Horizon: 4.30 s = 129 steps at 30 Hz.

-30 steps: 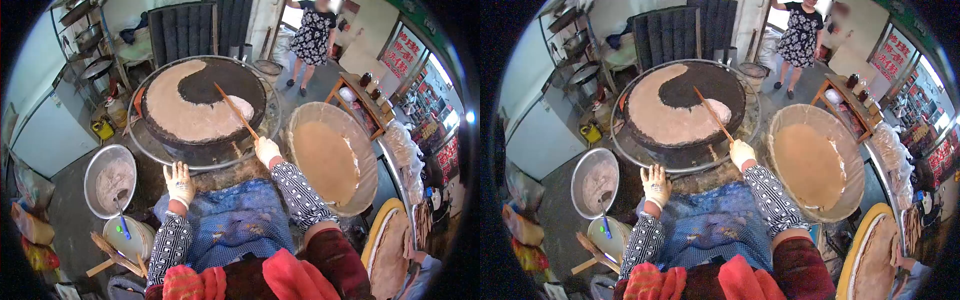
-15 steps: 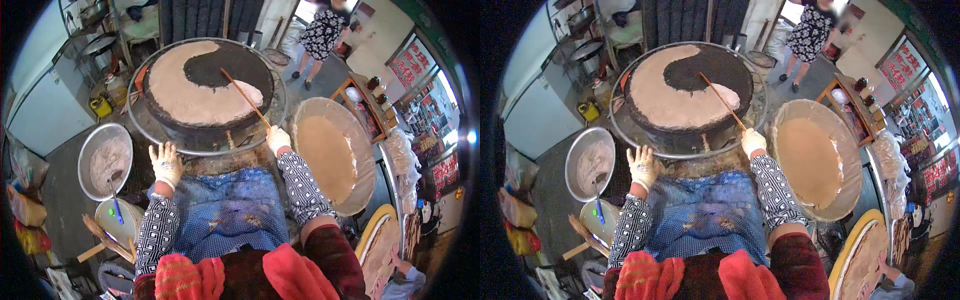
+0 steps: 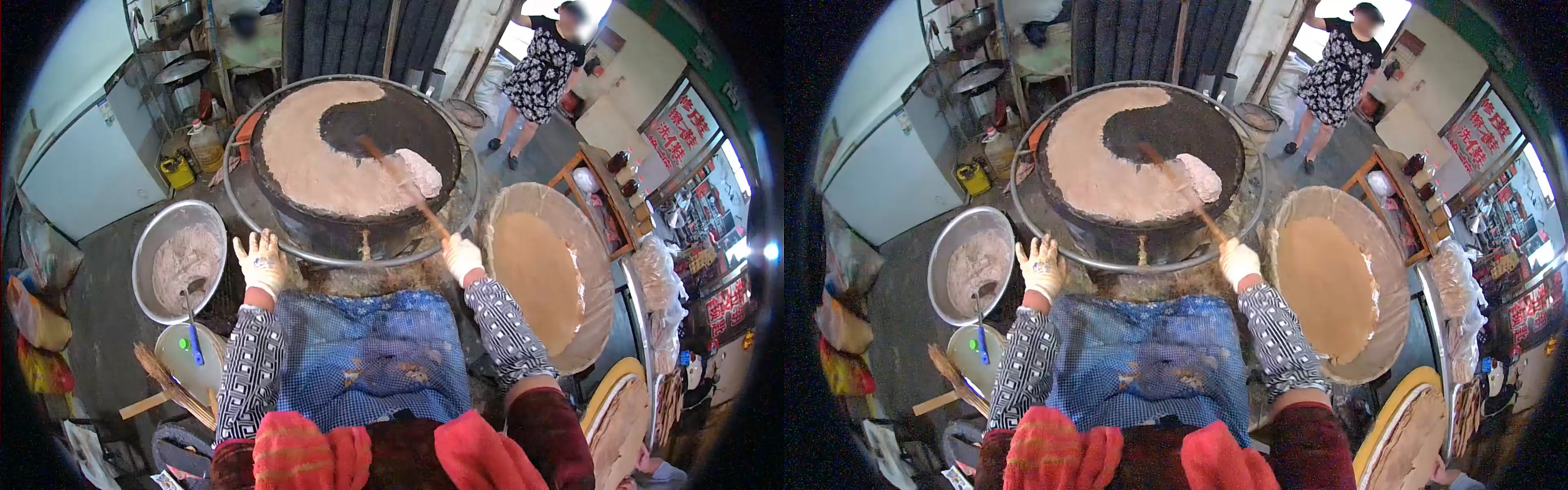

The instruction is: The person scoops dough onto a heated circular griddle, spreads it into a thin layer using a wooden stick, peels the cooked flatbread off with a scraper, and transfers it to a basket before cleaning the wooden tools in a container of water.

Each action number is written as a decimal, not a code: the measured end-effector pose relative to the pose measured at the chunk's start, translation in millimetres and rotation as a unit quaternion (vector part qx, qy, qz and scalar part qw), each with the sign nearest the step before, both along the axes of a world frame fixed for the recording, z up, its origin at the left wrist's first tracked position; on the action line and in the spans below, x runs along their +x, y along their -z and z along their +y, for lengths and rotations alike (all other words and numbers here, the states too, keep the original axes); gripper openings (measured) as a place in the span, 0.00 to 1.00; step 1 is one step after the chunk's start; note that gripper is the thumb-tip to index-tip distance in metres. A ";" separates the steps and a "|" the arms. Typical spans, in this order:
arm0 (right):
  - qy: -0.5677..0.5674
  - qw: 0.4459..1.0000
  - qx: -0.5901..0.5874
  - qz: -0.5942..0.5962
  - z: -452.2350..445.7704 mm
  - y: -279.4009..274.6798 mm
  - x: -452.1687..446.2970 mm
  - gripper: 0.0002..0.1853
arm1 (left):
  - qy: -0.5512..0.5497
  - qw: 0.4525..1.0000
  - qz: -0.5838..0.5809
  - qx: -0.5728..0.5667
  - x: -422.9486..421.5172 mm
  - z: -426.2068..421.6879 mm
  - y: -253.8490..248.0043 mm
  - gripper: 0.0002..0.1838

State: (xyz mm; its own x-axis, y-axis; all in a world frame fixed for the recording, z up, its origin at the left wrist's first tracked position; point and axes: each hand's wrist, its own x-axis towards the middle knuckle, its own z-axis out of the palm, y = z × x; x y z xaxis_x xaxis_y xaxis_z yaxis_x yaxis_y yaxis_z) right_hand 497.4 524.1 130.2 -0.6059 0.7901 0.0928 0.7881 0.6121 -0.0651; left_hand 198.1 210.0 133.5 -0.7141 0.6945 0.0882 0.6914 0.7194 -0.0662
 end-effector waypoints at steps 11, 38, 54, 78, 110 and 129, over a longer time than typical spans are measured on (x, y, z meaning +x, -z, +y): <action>0.014 0.999 0.022 0.032 -1.9 -11.2 -14.4 0.19 | 0.214 0.969 -0.045 0.118 107.1 38.6 -14.0 0.36; -0.013 0.999 0.049 -0.001 23.7 -0.3 -5.2 0.17 | 0.102 0.994 0.026 0.027 64.9 13.9 12.9 0.32; -0.052 0.997 0.062 -0.020 5.0 3.2 -4.5 0.16 | 0.043 0.991 0.040 0.117 61.9 18.7 -14.1 0.31; -0.013 0.998 0.038 -0.044 15.0 -8.9 -4.1 0.19 | 0.110 0.992 0.066 0.012 75.0 3.3 23.3 0.33; 0.016 1.000 0.000 0.027 5.3 -11.9 -10.1 0.20 | 0.130 0.987 0.078 0.058 95.0 20.7 27.7 0.36; 0.019 0.999 -0.007 0.025 7.1 -8.9 -1.6 0.19 | 0.076 0.993 0.056 0.072 45.8 5.0 19.3 0.29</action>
State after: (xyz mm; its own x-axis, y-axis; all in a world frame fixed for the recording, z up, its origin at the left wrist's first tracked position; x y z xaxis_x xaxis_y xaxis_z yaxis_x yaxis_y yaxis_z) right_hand 495.8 531.2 139.0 -0.5698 0.8144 0.1101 0.8069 0.5798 -0.1130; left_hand 244.0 215.1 114.1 -0.5829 0.7673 0.2673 0.7864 0.6155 -0.0519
